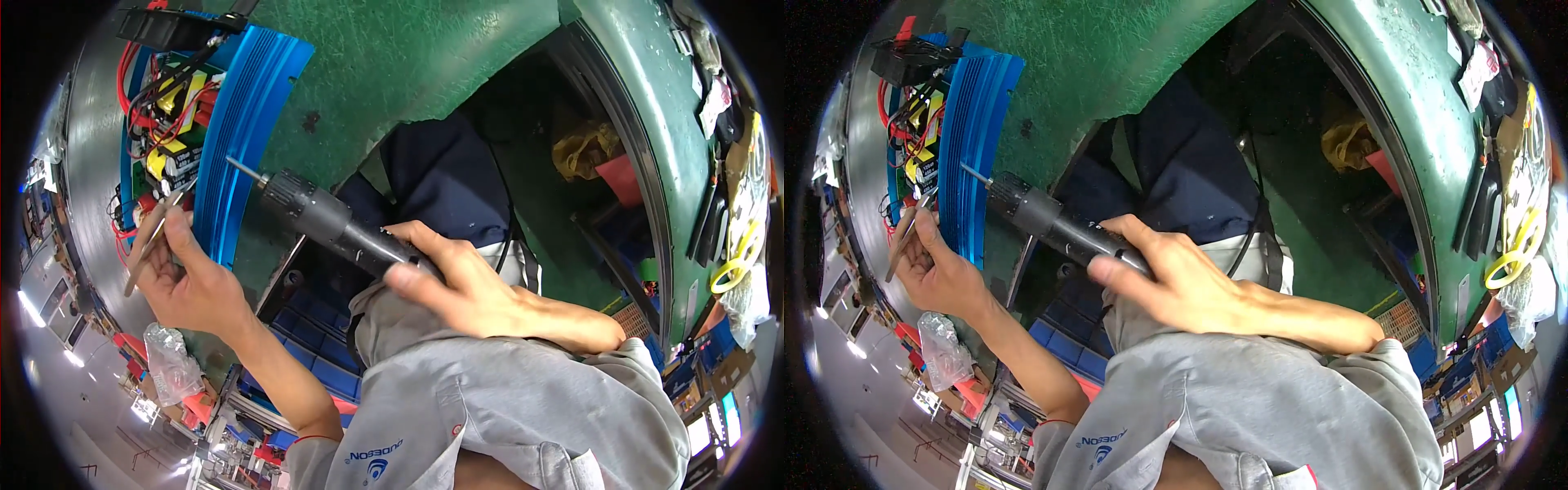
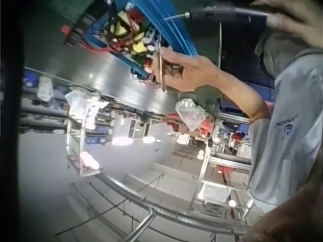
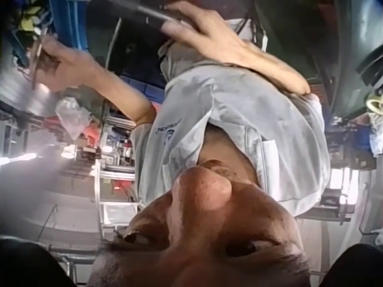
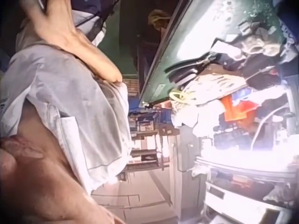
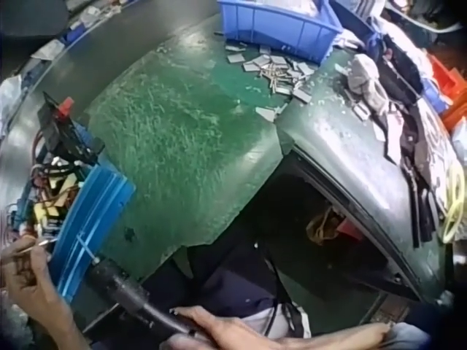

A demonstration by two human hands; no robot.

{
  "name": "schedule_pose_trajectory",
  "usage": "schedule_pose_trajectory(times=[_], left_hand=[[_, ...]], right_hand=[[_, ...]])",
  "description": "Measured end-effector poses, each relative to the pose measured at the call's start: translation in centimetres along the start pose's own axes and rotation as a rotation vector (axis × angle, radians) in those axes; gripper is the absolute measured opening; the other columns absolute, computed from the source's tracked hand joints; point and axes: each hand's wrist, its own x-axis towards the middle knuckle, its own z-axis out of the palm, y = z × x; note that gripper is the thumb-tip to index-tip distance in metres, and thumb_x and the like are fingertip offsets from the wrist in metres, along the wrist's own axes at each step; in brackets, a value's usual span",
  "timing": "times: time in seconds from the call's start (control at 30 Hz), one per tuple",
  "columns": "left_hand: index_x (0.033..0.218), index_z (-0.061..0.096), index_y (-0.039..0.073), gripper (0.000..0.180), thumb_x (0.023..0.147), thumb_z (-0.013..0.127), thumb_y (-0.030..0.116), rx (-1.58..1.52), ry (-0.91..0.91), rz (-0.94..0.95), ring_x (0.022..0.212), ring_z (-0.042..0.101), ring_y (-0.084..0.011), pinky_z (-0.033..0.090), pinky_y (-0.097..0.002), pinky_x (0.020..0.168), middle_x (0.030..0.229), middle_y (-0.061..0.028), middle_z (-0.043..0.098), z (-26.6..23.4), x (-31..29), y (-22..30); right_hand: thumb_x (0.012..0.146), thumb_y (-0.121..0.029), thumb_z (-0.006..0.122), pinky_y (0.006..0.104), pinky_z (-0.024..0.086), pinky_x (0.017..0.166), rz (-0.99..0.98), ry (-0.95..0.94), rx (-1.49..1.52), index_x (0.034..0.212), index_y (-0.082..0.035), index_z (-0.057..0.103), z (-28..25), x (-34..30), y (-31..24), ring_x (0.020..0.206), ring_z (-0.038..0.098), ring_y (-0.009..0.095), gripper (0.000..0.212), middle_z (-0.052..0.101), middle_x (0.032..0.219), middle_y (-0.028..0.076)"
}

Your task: The worker is assembling electronic modules on a production line using an electric screwdriver to secure components.

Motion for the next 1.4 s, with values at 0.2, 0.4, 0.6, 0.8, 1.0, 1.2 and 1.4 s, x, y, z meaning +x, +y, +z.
schedule_pose_trajectory(times=[0.2, 0.4, 0.6, 0.8, 1.0, 1.2, 1.4], left_hand=[[0.106, 0.064, -0.006, 0.013, 0.095, 0.069, -0.001, 0.036, 0.007, -0.060, 0.087, 0.069, -0.0194, 0.057, -0.0300, 0.078, 0.103, -0.0149, 0.072, -1.2, 0.3, 0.1], [0.100, 0.067, 0.000, 0.016, 0.087, 0.075, -0.005, -0.052, -0.080, 0.032, 0.085, 0.070, -0.0227, 0.055, -0.0343, 0.079, 0.094, -0.0116, 0.074, -0.7, -0.6, 0.4], [0.102, 0.067, 0.003, 0.023, 0.083, 0.078, -0.005, -0.163, -0.098, 0.104, 0.082, 0.072, -0.0243, 0.056, -0.0325, 0.072, 0.096, -0.0092, 0.076, -1.7, 0.4, 0.1], [0.103, 0.066, 0.006, 0.025, 0.084, 0.079, -0.001, -0.171, -0.130, 0.133, 0.083, 0.073, -0.0231, 0.054, -0.0319, 0.071, 0.098, -0.0069, 0.077, -1.9, 1.0, -0.3], [0.104, 0.064, 0.001, 0.020, 0.088, 0.071, -0.006, -0.226, -0.202, 0.146, 0.087, 0.073, -0.0283, 0.057, -0.0343, 0.078, 0.098, -0.0162, 0.076, -1.8, 1.0, -0.3], [0.107, 0.052, 0.002, 0.008, 0.101, 0.048, -0.001, -0.594, 0.088, -0.028, 0.087, 0.070, -0.0357, 0.058, -0.0397, 0.079, 0.110, -0.0245, 0.070, -3.3, 0.7, 0.5], [0.108, 0.073, 0.005, 0.031, 0.078, 0.080, 0.004, 0.139, -0.399, 0.218, 0.077, 0.061, -0.0248, 0.049, -0.0375, 0.064, 0.090, -0.0075, 0.059, -3.0, 2.9, 1.9]], right_hand=[[0.104, -0.070, 0.023, 0.0280, 0.046, 0.070, 0.247, -0.303, 0.505, 0.130, 0.003, 0.062, -1.7, 1.0, -0.6, 0.072, 0.059, 0.014, 0.087, 0.066, 0.075, 0.007], [0.108, -0.060, 0.018, 0.0261, 0.045, 0.071, 0.196, -0.150, 0.211, 0.134, 0.000, 0.058, -1.8, 0.3, 0.2, 0.074, 0.059, 0.012, 0.077, 0.067, 0.082, 0.006], [0.110, -0.055, 0.018, 0.0262, 0.043, 0.071, 0.272, -0.201, 0.357, 0.131, 0.001, 0.058, -1.8, -0.4, -1.8, 0.076, 0.057, 0.012, 0.072, 0.067, 0.084, 0.006], [0.099, -0.067, 0.040, 0.0286, 0.043, 0.062, 0.235, -0.185, 0.409, 0.133, 0.010, 0.056, -1.9, 0.1, -0.7, 0.068, 0.058, 0.016, 0.085, 0.064, 0.075, 0.012], [0.088, -0.048, 0.068, 0.0268, 0.042, 0.063, 0.211, -0.181, 0.319, 0.130, 0.009, 0.057, -1.4, -0.2, -2.4, 0.069, 0.058, 0.014, 0.072, 0.064, 0.075, 0.011], [0.090, -0.043, 0.069, 0.0261, 0.043, 0.067, 0.289, -0.042, 0.104, 0.128, 0.004, 0.057, -0.2, -1.2, -3.3, 0.074, 0.059, 0.011, 0.062, 0.065, 0.081, 0.006], [0.096, -0.064, 0.050, 0.0259, 0.043, 0.067, 0.211, -0.008, -0.003, 0.130, 0.003, 0.056, -0.2, -1.4, -2.0, 0.073, 0.057, 0.010, 0.076, 0.066, 0.083, 0.006]])
